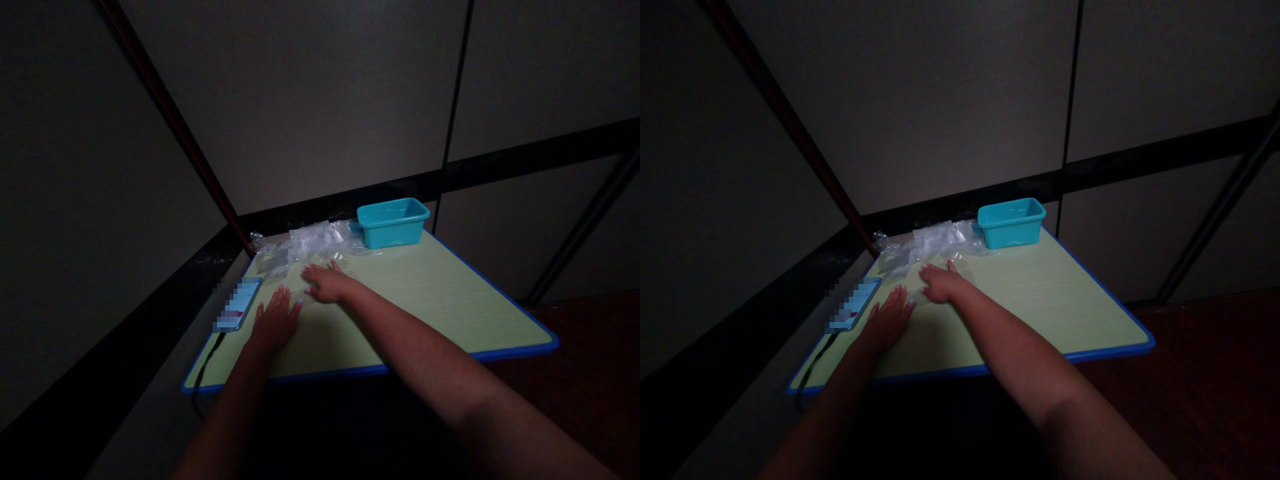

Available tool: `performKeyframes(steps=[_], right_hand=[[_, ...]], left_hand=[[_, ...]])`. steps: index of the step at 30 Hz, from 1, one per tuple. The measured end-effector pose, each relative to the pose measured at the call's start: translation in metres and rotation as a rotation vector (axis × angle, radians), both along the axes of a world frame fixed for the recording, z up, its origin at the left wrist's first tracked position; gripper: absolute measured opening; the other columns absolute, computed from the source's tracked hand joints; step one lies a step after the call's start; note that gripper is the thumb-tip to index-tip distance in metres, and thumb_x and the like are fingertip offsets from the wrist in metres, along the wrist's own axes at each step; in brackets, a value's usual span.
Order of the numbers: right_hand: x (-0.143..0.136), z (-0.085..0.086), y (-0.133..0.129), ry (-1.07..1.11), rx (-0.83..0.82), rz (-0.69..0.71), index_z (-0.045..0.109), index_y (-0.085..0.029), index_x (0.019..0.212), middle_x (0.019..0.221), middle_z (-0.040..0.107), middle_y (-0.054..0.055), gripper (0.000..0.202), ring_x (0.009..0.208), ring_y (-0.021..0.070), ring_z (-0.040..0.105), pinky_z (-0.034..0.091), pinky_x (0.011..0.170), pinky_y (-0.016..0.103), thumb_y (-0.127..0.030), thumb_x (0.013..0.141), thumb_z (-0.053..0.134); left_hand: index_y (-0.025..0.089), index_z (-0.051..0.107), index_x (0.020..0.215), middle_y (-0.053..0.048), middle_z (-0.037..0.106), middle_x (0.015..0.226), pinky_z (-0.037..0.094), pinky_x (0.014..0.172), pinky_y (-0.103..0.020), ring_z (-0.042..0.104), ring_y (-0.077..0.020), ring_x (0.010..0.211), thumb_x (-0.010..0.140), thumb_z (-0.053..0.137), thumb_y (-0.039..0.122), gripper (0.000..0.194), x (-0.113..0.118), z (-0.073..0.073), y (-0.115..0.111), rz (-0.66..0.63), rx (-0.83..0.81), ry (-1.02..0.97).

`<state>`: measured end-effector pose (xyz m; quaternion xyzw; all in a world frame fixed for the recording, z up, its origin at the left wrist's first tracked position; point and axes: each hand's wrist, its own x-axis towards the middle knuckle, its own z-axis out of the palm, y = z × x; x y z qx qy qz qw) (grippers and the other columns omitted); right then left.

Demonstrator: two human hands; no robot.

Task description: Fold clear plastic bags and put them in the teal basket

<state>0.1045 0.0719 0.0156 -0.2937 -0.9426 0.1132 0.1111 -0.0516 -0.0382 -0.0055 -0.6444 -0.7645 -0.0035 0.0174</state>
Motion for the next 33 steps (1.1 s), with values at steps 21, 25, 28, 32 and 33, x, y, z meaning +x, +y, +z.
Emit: performKeyframes(steps=[21, 25, 28, 32, 33], right_hand=[[0.047, 0.005, 0.051, -0.213, -0.115, -0.520, 0.046, -0.016, 0.128, 0.131, 0.046, 0.021, 0.065, 0.119, 0.0331, 0.045, 0.043, 0.087, 0.043, -0.053, 0.076, 0.058], [0.047, 0.010, 0.045, -0.262, -0.111, -0.452, 0.051, -0.017, 0.125, 0.130, 0.047, 0.021, 0.057, 0.119, 0.0350, 0.045, 0.043, 0.087, 0.045, -0.050, 0.078, 0.056], [0.047, 0.015, 0.040, -0.309, -0.109, -0.396, 0.056, -0.014, 0.120, 0.128, 0.049, 0.022, 0.053, 0.117, 0.0365, 0.047, 0.044, 0.086, 0.045, -0.047, 0.079, 0.056], [0.047, 0.017, 0.038, -0.314, -0.100, -0.371, 0.059, -0.013, 0.118, 0.126, 0.052, 0.022, 0.051, 0.116, 0.0369, 0.047, 0.044, 0.086, 0.044, -0.046, 0.079, 0.057], [0.047, 0.016, 0.039, -0.311, -0.099, -0.369, 0.059, -0.013, 0.118, 0.125, 0.053, 0.021, 0.051, 0.116, 0.0363, 0.048, 0.044, 0.085, 0.042, -0.046, 0.079, 0.057]], left_hand=[[0.015, 0.018, 0.145, -0.015, 0.004, 0.151, 0.014, 0.106, -0.056, 0.004, -0.0262, 0.140, 0.087, 0.015, 0.063, 0.074, 0.053, 0.004, 0.033, -0.066, 0.009, -0.038], [0.014, 0.020, 0.144, -0.014, 0.009, 0.151, 0.013, 0.106, -0.057, 0.007, -0.0251, 0.140, 0.087, 0.014, 0.062, 0.074, 0.060, -0.004, 0.036, -0.063, 0.036, -0.053], [0.014, 0.021, 0.144, -0.014, 0.013, 0.151, 0.014, 0.107, -0.057, 0.010, -0.0251, 0.139, 0.087, 0.014, 0.062, 0.074, 0.058, -0.007, 0.035, -0.072, 0.027, -0.066], [0.015, 0.024, 0.143, -0.013, 0.018, 0.150, 0.014, 0.108, -0.055, 0.015, -0.0254, 0.139, 0.088, 0.018, 0.061, 0.072, 0.060, -0.007, 0.033, -0.071, 0.050, -0.052], [0.016, 0.024, 0.143, -0.013, 0.019, 0.150, 0.013, 0.108, -0.055, 0.015, -0.0251, 0.139, 0.088, 0.018, 0.061, 0.071, 0.060, -0.006, 0.032, -0.072, 0.071, -0.047]])
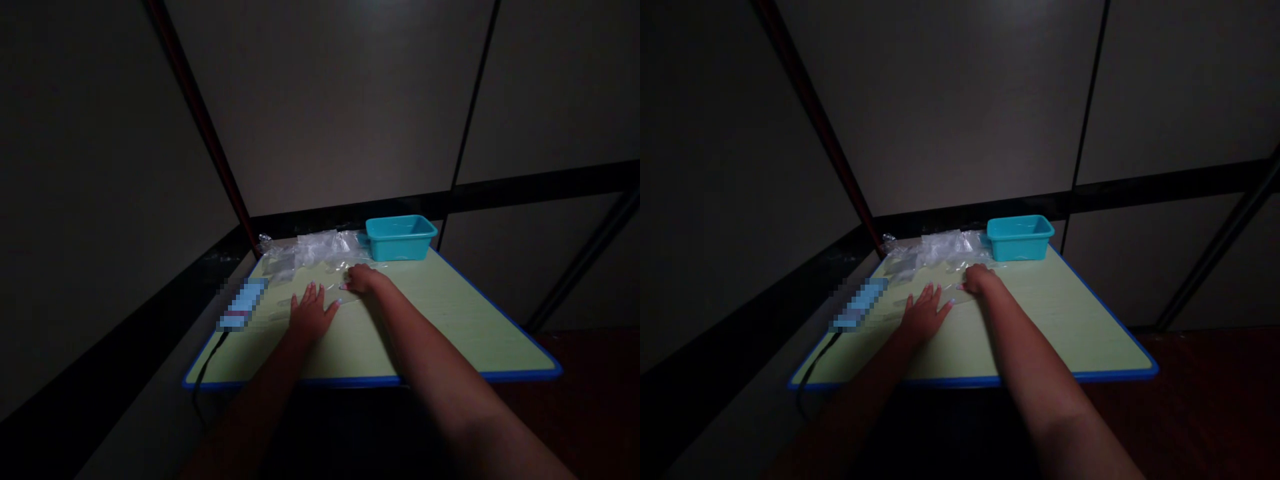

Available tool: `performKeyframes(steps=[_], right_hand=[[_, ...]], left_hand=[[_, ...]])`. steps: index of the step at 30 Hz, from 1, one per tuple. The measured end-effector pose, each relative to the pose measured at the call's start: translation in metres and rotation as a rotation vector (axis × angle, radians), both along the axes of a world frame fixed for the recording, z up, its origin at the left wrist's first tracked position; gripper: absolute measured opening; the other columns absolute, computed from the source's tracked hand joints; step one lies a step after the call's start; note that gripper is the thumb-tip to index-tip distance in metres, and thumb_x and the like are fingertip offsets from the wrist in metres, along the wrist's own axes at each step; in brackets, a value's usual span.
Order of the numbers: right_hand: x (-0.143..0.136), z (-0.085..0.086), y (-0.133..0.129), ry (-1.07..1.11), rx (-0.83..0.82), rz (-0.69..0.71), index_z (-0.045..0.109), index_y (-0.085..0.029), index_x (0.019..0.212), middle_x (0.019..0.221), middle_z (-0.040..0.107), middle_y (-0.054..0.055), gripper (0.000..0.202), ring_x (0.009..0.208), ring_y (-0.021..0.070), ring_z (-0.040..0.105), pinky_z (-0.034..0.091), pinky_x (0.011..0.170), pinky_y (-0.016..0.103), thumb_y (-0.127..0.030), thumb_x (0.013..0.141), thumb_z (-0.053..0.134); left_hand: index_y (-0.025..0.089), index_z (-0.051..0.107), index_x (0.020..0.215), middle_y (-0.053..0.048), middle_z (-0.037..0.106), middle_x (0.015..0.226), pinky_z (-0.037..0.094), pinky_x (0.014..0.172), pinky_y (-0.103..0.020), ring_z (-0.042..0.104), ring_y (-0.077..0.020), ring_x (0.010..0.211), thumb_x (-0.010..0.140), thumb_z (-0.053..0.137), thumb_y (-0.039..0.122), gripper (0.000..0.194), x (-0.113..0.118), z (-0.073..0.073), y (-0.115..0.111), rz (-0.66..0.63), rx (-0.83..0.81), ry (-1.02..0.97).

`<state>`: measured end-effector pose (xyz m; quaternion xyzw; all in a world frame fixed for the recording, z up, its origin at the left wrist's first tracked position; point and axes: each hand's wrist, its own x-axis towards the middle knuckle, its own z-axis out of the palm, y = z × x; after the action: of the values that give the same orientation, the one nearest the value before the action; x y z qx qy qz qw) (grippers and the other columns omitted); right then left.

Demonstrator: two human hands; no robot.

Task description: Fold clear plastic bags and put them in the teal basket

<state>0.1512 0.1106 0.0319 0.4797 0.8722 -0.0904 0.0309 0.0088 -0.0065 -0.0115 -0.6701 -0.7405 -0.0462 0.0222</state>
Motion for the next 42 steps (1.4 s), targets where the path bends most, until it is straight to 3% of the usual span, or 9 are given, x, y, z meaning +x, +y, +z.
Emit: performKeyframes(steps=[3, 6, 10, 14, 20, 24, 28, 35, 42], right_hand=[[0.000, -0.002, 0.003, 0.016, -0.004, 0.007, 0.060, -0.014, 0.116, 0.120, 0.058, 0.018, 0.049, 0.109, 0.0322, 0.054, 0.046, 0.082, 0.036, -0.045, 0.078, 0.058], [0.000, -0.002, 0.005, 0.036, -0.017, 0.020, 0.063, -0.015, 0.110, 0.115, 0.062, 0.015, 0.044, 0.101, 0.0274, 0.059, 0.047, 0.077, 0.030, -0.044, 0.077, 0.060], [-0.001, -0.003, 0.006, 0.063, -0.009, 0.002, 0.067, -0.014, 0.103, 0.109, 0.065, 0.015, 0.042, 0.094, 0.0257, 0.063, 0.047, 0.072, 0.028, -0.044, 0.076, 0.061], [-0.002, -0.006, 0.008, 0.057, 0.015, -0.041, 0.068, -0.009, 0.104, 0.105, 0.066, 0.019, 0.045, 0.094, 0.0275, 0.063, 0.048, 0.072, 0.028, -0.043, 0.076, 0.058], [-0.003, -0.011, 0.015, 0.070, 0.007, -0.083, 0.066, -0.007, 0.108, 0.109, 0.064, 0.020, 0.043, 0.101, 0.0295, 0.060, 0.046, 0.079, 0.029, -0.035, 0.075, 0.059], [-0.004, -0.011, 0.015, 0.106, 0.001, -0.110, 0.066, -0.007, 0.108, 0.112, 0.063, 0.021, 0.041, 0.103, 0.0287, 0.059, 0.045, 0.082, 0.028, -0.034, 0.078, 0.058], [-0.004, -0.008, 0.014, 0.147, -0.026, -0.187, 0.065, -0.008, 0.108, 0.111, 0.063, 0.021, 0.042, 0.101, 0.0262, 0.061, 0.046, 0.078, 0.026, -0.038, 0.084, 0.052], [-0.002, -0.003, 0.010, 0.209, -0.176, -0.254, 0.072, -0.007, 0.083, 0.070, 0.070, 0.013, 0.035, 0.059, 0.0174, 0.065, 0.047, 0.057, 0.022, -0.034, 0.085, 0.050], [-0.003, 0.000, 0.016, 0.228, -0.115, -0.177, 0.072, -0.006, 0.081, 0.062, 0.068, 0.011, 0.020, 0.065, 0.0199, 0.066, 0.046, 0.059, 0.020, -0.020, 0.067, 0.069]], left_hand=[[0.018, 0.024, 0.143, -0.013, 0.020, 0.150, 0.012, 0.108, -0.055, 0.014, -0.0260, 0.139, 0.088, 0.021, 0.059, 0.069, 0.002, 0.002, -0.003, 0.039, 0.107, 0.030], [0.020, 0.026, 0.143, -0.015, 0.021, 0.149, 0.011, 0.105, -0.060, 0.012, -0.0348, 0.138, 0.087, 0.025, 0.059, 0.068, -0.001, 0.003, -0.006, 0.204, 0.190, 0.046], [0.020, 0.029, 0.142, -0.018, 0.026, 0.147, 0.016, 0.103, -0.061, 0.021, -0.0423, 0.133, 0.086, 0.025, 0.060, 0.069, -0.008, 0.001, -0.007, 0.342, 0.101, -0.019], [0.022, 0.028, 0.143, -0.018, 0.028, 0.147, 0.017, 0.104, -0.059, 0.022, -0.0416, 0.133, 0.087, 0.023, 0.060, 0.068, -0.011, 0.000, -0.006, 0.321, 0.064, -0.038], [0.022, 0.023, 0.144, -0.017, 0.016, 0.150, 0.015, 0.105, -0.058, 0.009, -0.0372, 0.137, 0.085, 0.026, 0.065, 0.073, -0.011, 0.006, -0.006, 0.184, 0.112, -0.002], [0.024, 0.024, 0.144, -0.014, 0.017, 0.150, 0.017, 0.106, -0.055, 0.010, -0.0378, 0.137, 0.084, 0.020, 0.068, 0.075, -0.011, 0.005, -0.004, 0.115, -0.005, -0.032], [0.028, 0.023, 0.144, -0.011, 0.016, 0.151, 0.017, 0.106, -0.055, 0.010, -0.0393, 0.136, 0.082, 0.017, 0.071, 0.076, -0.011, 0.004, -0.002, 0.144, -0.070, -0.008], [0.028, 0.022, 0.144, -0.011, 0.016, 0.151, 0.018, 0.106, -0.054, 0.010, -0.0403, 0.136, 0.082, 0.015, 0.071, 0.075, -0.012, 0.001, -0.002, 0.148, -0.059, -0.009], [0.028, 0.023, 0.143, -0.012, 0.018, 0.151, 0.017, 0.106, -0.054, 0.010, -0.0415, 0.136, 0.082, 0.017, 0.070, 0.074, -0.013, -0.001, 0.000, 0.144, -0.041, -0.018]])
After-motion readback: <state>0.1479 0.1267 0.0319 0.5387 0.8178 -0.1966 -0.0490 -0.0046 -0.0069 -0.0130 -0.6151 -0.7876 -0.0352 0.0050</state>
